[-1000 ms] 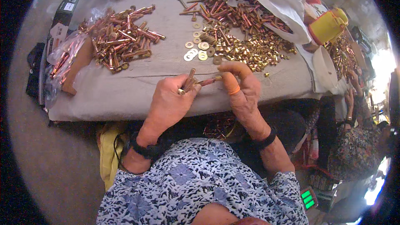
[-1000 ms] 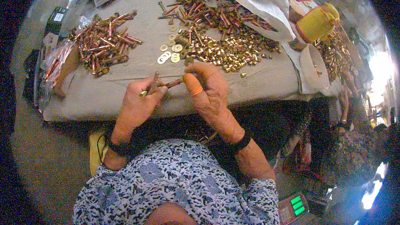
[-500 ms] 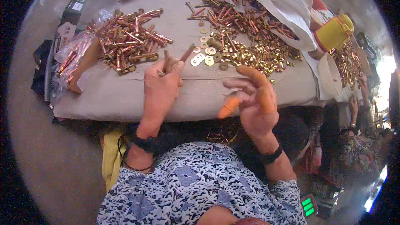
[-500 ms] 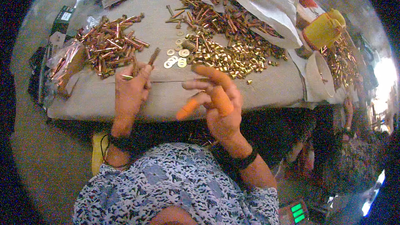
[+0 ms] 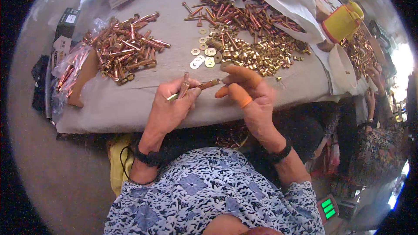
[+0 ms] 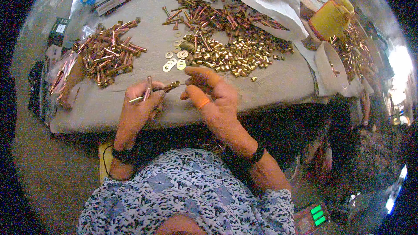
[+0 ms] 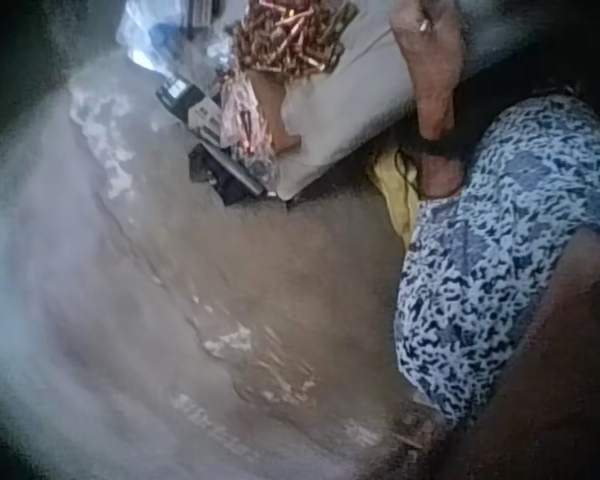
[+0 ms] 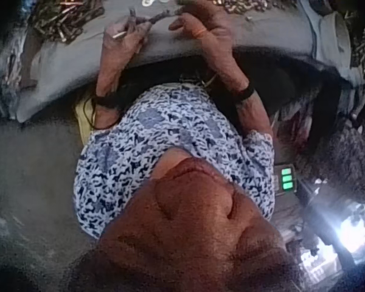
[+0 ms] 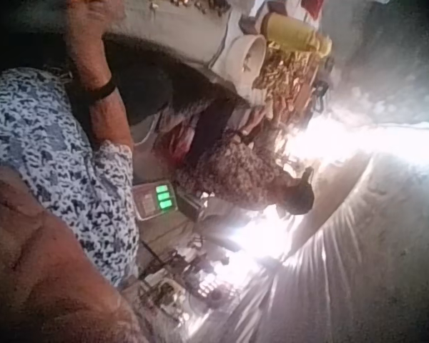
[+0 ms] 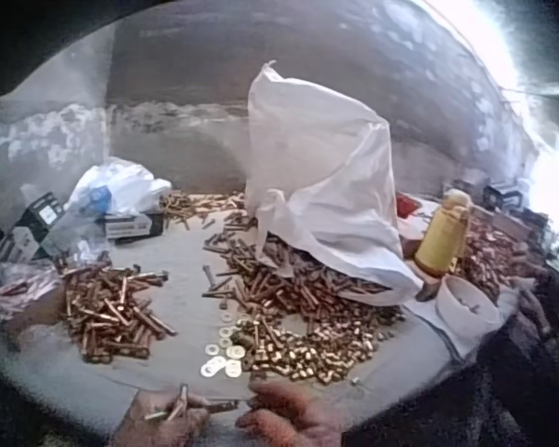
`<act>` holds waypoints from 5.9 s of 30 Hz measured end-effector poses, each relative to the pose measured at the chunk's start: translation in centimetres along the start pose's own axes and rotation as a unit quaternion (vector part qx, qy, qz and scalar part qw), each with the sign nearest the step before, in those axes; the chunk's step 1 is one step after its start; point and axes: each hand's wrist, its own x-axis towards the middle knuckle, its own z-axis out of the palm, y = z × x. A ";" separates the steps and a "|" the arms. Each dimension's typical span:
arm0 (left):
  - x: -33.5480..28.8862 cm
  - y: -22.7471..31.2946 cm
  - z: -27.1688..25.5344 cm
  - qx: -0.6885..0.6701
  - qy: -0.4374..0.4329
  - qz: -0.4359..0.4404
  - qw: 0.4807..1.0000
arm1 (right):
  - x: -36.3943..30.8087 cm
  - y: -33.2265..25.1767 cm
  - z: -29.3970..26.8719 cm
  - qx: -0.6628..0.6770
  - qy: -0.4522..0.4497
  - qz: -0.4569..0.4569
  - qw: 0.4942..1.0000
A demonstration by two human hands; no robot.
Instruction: Assembling metal washers and screws onto rods.
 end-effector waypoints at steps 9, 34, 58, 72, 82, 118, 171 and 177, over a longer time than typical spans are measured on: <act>-0.3 -0.1 0.4 0.013 -0.010 -0.003 1.000 | -0.1 -0.4 -1.0 -0.232 0.034 0.092 0.968; 1.5 3.4 -10.5 0.073 0.271 0.050 0.958 | 1.5 0.9 0.7 -0.499 -0.124 -0.134 0.848; -0.4 0.4 1.3 -0.043 -0.063 -0.069 0.995 | 2.0 1.8 -0.1 -0.350 0.008 -0.162 0.923; -0.6 0.3 1.8 -0.175 -0.086 -0.120 0.973 | 1.1 1.9 -0.6 -0.300 0.007 -0.182 0.936; -0.4 0.3 1.8 -0.242 -0.068 -0.145 0.957 | 0.9 1.7 -0.9 -0.395 -0.135 -0.283 0.864; -0.1 0.9 3.2 -0.080 -0.010 -0.077 0.994 | 4.9 -3.2 -7.0 -0.584 -0.203 -0.240 0.749; -0.5 -0.4 3.1 0.184 -0.032 0.086 0.979 | -0.7 -1.0 -4.6 -0.104 0.066 0.045 0.991; -0.3 -1.2 3.6 0.171 0.011 0.151 0.974 | -0.5 -0.9 -4.4 -0.084 0.075 0.047 0.993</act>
